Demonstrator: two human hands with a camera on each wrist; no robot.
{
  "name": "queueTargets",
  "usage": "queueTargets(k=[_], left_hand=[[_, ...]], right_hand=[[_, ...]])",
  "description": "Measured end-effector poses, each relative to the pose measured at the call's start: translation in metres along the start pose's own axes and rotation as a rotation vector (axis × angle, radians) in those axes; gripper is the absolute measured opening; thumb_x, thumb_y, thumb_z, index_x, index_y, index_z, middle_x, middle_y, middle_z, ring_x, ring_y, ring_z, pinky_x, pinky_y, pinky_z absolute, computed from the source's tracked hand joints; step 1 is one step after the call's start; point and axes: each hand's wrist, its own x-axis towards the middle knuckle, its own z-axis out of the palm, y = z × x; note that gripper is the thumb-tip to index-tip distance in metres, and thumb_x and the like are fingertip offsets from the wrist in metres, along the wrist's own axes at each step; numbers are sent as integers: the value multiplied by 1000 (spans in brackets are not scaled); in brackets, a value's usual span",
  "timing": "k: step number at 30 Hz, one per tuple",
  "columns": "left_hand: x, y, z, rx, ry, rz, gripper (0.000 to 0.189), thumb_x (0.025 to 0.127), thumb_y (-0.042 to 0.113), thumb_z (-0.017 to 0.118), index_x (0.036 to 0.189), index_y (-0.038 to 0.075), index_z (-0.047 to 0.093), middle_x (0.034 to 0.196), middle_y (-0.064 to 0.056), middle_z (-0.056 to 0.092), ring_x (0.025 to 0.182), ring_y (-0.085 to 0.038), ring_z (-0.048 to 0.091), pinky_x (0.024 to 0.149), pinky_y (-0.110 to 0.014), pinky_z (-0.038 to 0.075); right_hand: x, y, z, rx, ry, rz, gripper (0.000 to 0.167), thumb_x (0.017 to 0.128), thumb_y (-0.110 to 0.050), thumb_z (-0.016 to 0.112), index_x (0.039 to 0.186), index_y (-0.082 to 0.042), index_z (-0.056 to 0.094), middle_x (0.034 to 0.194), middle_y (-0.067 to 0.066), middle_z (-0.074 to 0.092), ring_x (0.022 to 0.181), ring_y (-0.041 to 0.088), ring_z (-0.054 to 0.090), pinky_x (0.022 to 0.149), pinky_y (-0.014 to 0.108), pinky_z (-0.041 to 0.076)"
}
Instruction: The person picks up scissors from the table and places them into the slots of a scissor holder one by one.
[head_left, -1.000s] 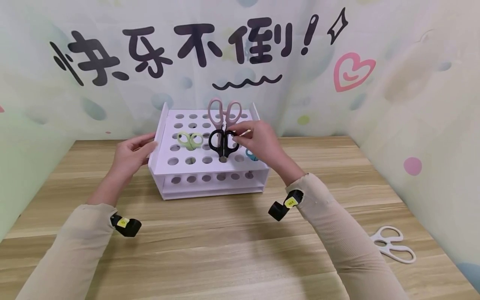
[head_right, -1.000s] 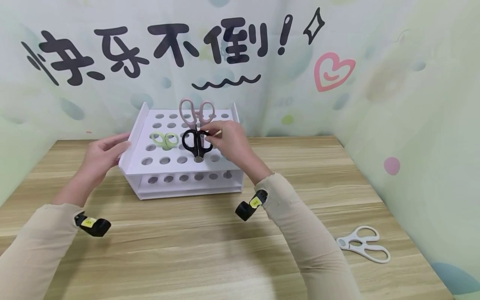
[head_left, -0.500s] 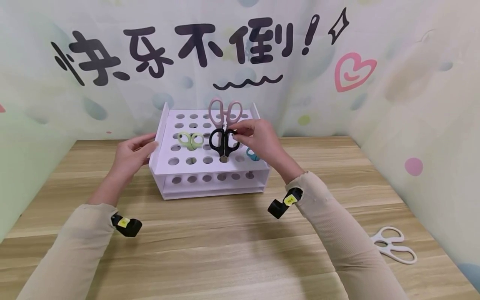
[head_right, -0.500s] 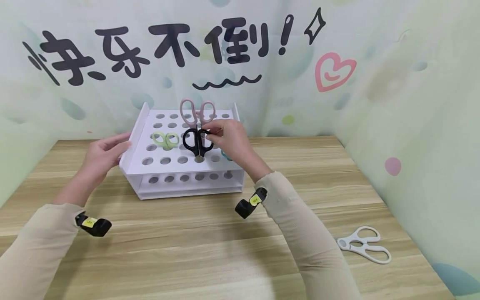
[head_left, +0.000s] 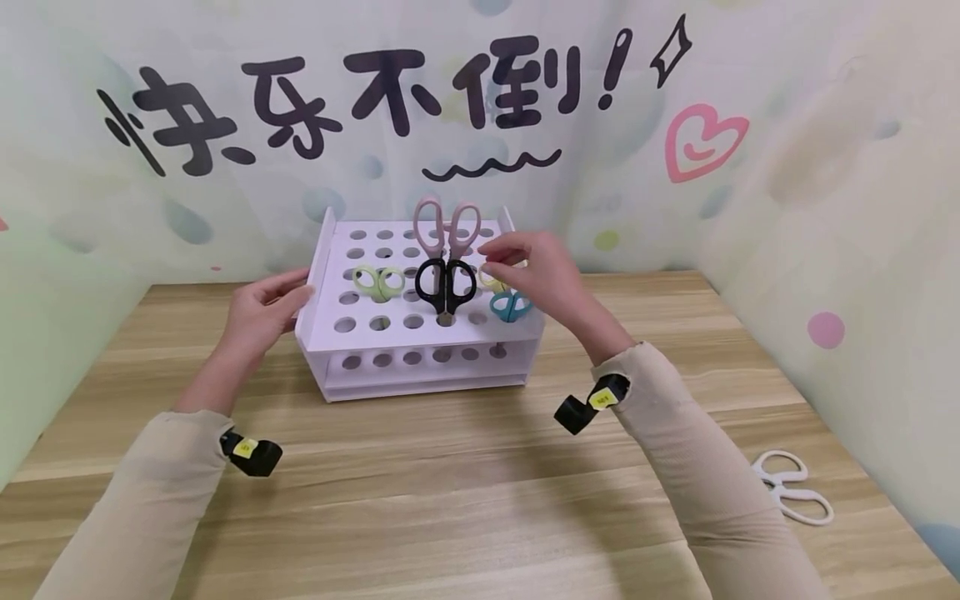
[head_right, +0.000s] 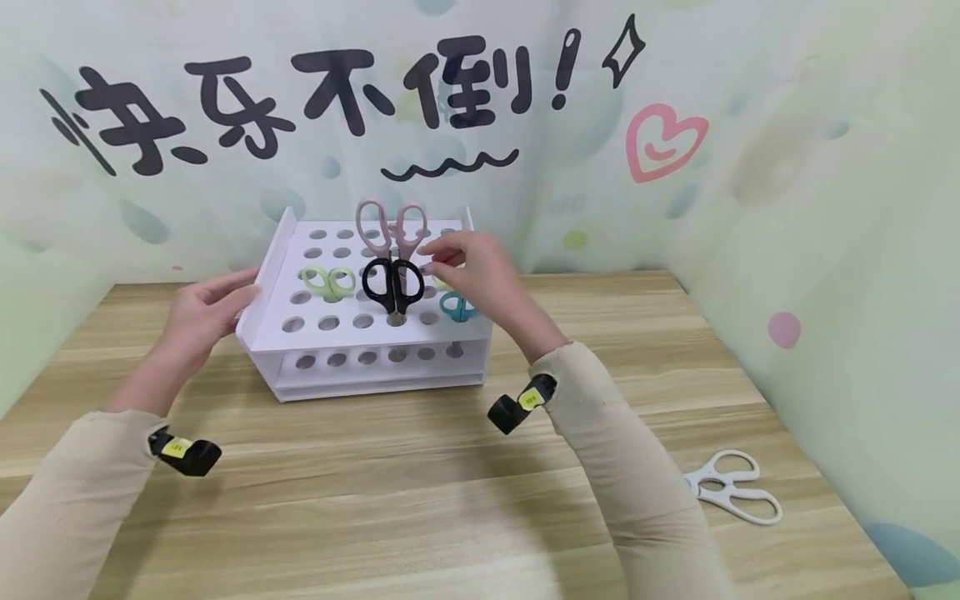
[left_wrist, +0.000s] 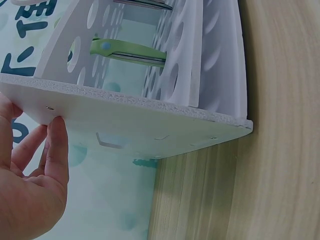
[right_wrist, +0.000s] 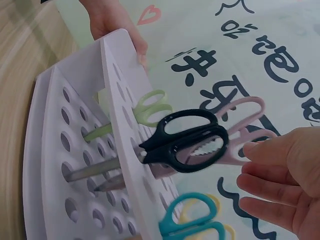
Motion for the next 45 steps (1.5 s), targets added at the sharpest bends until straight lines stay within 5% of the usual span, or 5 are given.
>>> queueTargets(k=[4,19,29,37,45], left_hand=[[-1,0,1,36,5,-3,55,89,31,60,136,7,44,100,9,52,79,0,55,66,-14,52],[-2,-2,-1,-84,-9,6,55,87,24,64,134,3,45,94,11,56,75,1,57,63,-14,52],[-1,-1,1,-148,-21,9,52,85,22,67,132,6,50,94,8,57,76,0,58,63,-15,52],[-1,0,0,-143,-22,3,52,85,22,66,132,7,50,94,10,57,76,0,58,63,-14,52],[4,-8,-3,-153,-34,16,48,85,22,66,130,10,52,94,9,58,77,-1,58,63,-16,53]], right_hand=[[-8,10,-14,-11,11,1,22,83,-10,68,105,-5,69,95,6,67,84,16,61,76,29,51],[-64,67,-66,-149,70,74,21,85,-14,66,102,-2,69,95,11,66,85,23,61,73,38,52],[-117,107,-95,-244,136,144,22,86,-17,66,103,-2,69,94,13,67,81,24,62,64,19,47],[-158,131,-109,-274,156,228,25,85,-18,67,103,0,68,94,16,67,73,-9,52,59,12,44],[-196,146,-118,-268,175,256,23,84,-13,67,101,2,68,90,19,67,71,-14,51,57,10,44]])
